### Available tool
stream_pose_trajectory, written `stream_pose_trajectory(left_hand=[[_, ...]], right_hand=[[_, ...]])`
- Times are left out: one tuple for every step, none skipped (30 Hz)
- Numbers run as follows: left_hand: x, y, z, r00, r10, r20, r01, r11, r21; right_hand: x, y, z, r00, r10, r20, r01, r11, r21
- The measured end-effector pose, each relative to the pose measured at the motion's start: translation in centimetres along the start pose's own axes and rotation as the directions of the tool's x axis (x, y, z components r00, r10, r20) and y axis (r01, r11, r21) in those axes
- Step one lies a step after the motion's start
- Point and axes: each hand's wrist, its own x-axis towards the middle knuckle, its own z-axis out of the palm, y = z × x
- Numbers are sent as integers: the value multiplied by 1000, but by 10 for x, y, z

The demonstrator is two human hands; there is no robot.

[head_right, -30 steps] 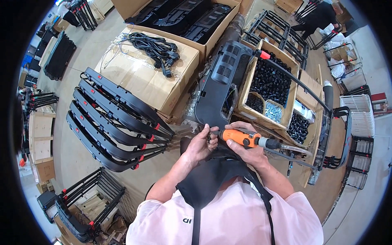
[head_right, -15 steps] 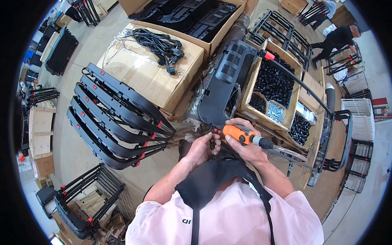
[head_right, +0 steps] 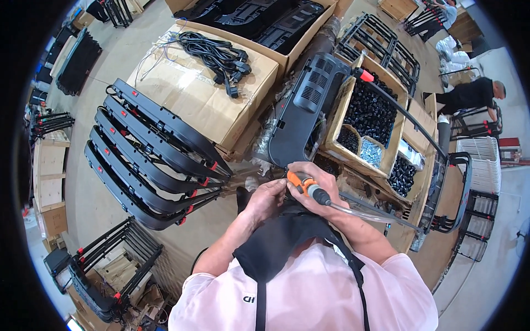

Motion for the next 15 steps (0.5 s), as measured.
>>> stream_pose_trajectory(left_hand=[[-1, 1, 0, 1000, 2, -13, -2, 1000, -14], [0, 2, 1, 1000, 4, -13, -4, 1000, -17], [1, 2, 3, 999, 16, -38, -18, 999, -45], [0, 6, 7, 998, 28, -62, -33, 997, -74], [-2, 10, 9, 998, 31, -62, -36, 996, -78], [-5, 15, 11, 997, 4, -71, -11, 995, -100], [-9, 19, 12, 996, -21, -85, 10, 992, -122], [-7, 17, 8, 996, -16, -88, 4, 992, -125], [-3, 13, 1, 998, 4, -67, -14, 989, -148], [-1, 13, -2, 999, 23, -44, -30, 985, -169], [0, 12, -3, 999, 27, -44, -34, 985, -171], [1, 11, -4, 996, 33, -77, -46, 984, -175], [2, 11, -3, 993, 37, -109, -56, 983, -177], [3, 11, -2, 993, 37, -107, -56, 982, -178], [4, 11, 0, 991, 50, -126, -74, 978, -194]], right_hand=[[1, 0, 0, 1000, -1, 2, 1, 1000, -2], [2, 0, 1, 1000, -6, 12, 6, 1000, -5], [2, 0, 1, 1000, -11, 22, 11, 1000, -9], [2, -1, 0, 999, 1, 39, -1, 1000, -11], [2, -1, 0, 999, -1, 42, 2, 1000, -13], [1, 0, 1, 999, 4, 39, -3, 1000, -4], [2, 0, 1, 999, 5, 38, -6, 1000, 9], [3, -1, 1, 999, 0, 43, -1, 1000, 11], [5, -4, 0, 998, 35, 49, -36, 999, 9], [6, -5, -1, 996, 72, 53, -72, 997, 4], [6, -4, -1, 996, 68, 55, -69, 998, 3], [5, -3, 1, 995, 82, 53, -84, 996, 35], [4, -1, 2, 994, 99, 50, -102, 993, 66], [3, 1, 3, 994, 99, 51, -102, 993, 64], [2, 3, 3, 995, 85, 47, -87, 995, 52]])
